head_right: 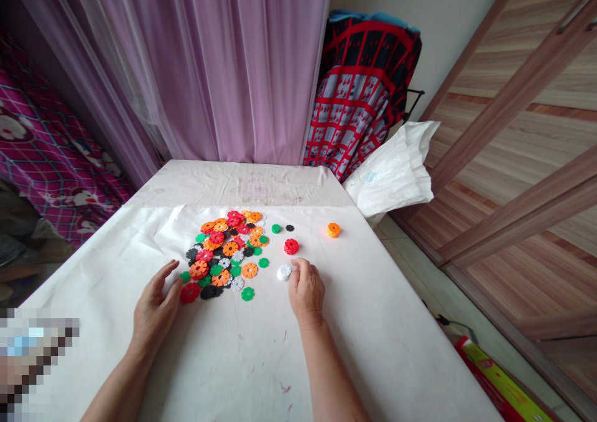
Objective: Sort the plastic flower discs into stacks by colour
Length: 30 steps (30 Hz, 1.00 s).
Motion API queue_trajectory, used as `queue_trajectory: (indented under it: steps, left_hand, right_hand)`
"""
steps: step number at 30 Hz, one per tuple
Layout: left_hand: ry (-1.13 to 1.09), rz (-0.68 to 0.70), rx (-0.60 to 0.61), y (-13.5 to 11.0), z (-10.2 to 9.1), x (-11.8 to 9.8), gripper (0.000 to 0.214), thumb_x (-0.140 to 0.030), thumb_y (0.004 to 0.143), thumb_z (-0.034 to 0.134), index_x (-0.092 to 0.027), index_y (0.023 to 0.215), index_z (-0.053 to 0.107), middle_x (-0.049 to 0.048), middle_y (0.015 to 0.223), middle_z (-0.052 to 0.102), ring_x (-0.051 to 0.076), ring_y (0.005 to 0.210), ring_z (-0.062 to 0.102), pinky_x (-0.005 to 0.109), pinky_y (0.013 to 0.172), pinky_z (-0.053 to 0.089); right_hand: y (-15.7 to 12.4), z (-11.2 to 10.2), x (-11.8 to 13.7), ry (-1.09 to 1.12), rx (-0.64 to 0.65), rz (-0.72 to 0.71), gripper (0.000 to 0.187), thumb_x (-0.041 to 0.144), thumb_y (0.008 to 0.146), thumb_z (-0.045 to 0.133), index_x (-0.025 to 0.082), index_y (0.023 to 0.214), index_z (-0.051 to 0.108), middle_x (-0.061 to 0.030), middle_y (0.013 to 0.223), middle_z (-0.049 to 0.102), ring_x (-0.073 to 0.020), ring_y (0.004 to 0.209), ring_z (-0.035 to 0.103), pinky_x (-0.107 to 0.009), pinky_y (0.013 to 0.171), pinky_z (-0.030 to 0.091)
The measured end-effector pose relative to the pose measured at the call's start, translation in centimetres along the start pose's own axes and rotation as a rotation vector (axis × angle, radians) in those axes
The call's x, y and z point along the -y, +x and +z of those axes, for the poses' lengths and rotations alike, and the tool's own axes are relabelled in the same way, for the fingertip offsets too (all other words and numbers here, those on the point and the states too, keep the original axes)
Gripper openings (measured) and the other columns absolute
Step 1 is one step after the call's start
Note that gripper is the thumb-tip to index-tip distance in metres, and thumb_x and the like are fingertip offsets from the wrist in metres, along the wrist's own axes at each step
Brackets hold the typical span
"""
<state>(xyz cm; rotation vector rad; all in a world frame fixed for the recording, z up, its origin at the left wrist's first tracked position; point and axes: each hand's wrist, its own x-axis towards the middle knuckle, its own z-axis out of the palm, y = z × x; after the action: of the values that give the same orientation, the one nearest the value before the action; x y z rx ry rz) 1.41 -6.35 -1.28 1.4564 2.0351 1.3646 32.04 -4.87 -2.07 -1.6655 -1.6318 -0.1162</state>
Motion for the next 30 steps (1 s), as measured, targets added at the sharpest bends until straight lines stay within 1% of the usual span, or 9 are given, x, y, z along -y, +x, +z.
queue_trajectory:
  steps: [2,3,6,7,9,12,19,27,30]
  left_hand:
    - [-0.005,-0.021,0.002,0.1,0.1,0.0,0.041,-0.038,0.084,0.052,-0.026,0.121,0.066,0.0056,0.133,0.066,0.025,0.128,0.057,0.043,0.111,0.044]
    - [-0.008,-0.023,0.005,0.1,0.1,0.1,0.041,-0.038,0.084,0.052,-0.026,0.121,0.066,0.0058,0.133,0.066,0.025,0.127,0.057,0.044,0.111,0.044]
    - [-0.01,-0.012,0.016,0.2,0.2,0.3,0.041,-0.037,0.084,0.052,-0.025,0.121,0.066,0.0065,0.133,0.066,0.025,0.126,0.058,0.043,0.11,0.045]
    - [-0.007,-0.006,0.019,0.2,0.2,0.3,0.041,-0.037,0.084,0.052,-0.025,0.12,0.066,0.0066,0.132,0.066,0.025,0.126,0.058,0.043,0.11,0.045]
    - [0.006,0.013,0.022,0.3,0.3,0.4,0.041,-0.036,0.084,0.051,-0.025,0.12,0.066,0.0067,0.131,0.066,0.025,0.125,0.059,0.043,0.109,0.046]
    - [0.036,0.069,0.03,0.4,0.5,0.6,0.039,-0.034,0.085,0.049,-0.025,0.117,0.068,0.0063,0.129,0.068,0.024,0.123,0.06,0.042,0.107,0.047]
    - [0.075,0.151,0.072,0.7,0.5,0.6,0.037,-0.033,0.086,0.048,-0.024,0.115,0.068,0.0062,0.128,0.068,0.024,0.118,0.062,0.041,0.104,0.049]
    - [0.095,0.148,0.073,0.7,0.5,0.5,0.038,-0.036,0.086,0.049,-0.024,0.116,0.068,0.0068,0.129,0.068,0.025,0.118,0.062,0.041,0.104,0.049]
    - [0.12,0.141,0.078,0.6,0.5,0.6,0.039,-0.037,0.085,0.049,-0.024,0.117,0.068,0.0069,0.13,0.067,0.025,0.116,0.063,0.041,0.102,0.05]
  right_hand:
    - [-0.1,-0.2,1.7,0.054,-0.041,-0.115,0.022,0.023,0.094,0.042,0.02,0.097,0.064,-0.0075,0.089,0.073,-0.0199,0.084,0.065,-0.03,0.077,0.047]
    - [-0.2,-0.1,2.8,0.083,-0.017,-0.18,0.019,0.023,0.094,0.045,0.021,0.095,0.064,-0.0069,0.089,0.073,-0.0196,0.084,0.065,-0.03,0.078,0.047]
    - [-0.7,0.7,6.3,0.134,0.203,-0.323,0.007,0.021,0.089,0.058,0.024,0.089,0.065,-0.0027,0.086,0.073,-0.0187,0.085,0.063,-0.028,0.076,0.046]
    - [-0.9,1.1,7.2,0.126,0.272,-0.331,0.005,0.021,0.086,0.063,0.024,0.089,0.065,-0.0018,0.086,0.073,-0.0193,0.086,0.062,-0.028,0.076,0.046]
    - [-1.1,1.9,8.5,0.083,0.377,-0.305,0.011,0.023,0.081,0.07,0.024,0.091,0.066,-0.0015,0.087,0.073,-0.021,0.089,0.061,-0.029,0.075,0.046]
    - [-1.2,2.7,9.2,0.034,0.463,-0.246,0.015,0.022,0.078,0.072,0.024,0.091,0.066,-0.0021,0.088,0.072,-0.0224,0.093,0.061,-0.03,0.075,0.046]
    - [-1.3,3.2,9.1,0.072,0.471,-0.12,0.026,0.017,0.075,0.068,0.024,0.099,0.063,-0.0013,0.097,0.072,-0.0215,0.095,0.062,-0.031,0.079,0.048]
    - [-1.8,3.5,9.3,0.075,0.441,-0.125,0.024,0.018,0.073,0.067,0.025,0.095,0.061,-0.0014,0.094,0.072,-0.0217,0.093,0.063,-0.031,0.077,0.049]
    - [-1.3,2.9,8.9,0.11,0.375,-0.138,0.024,0.017,0.073,0.066,0.024,0.096,0.061,-0.0015,0.093,0.072,-0.0206,0.09,0.063,-0.03,0.078,0.049]
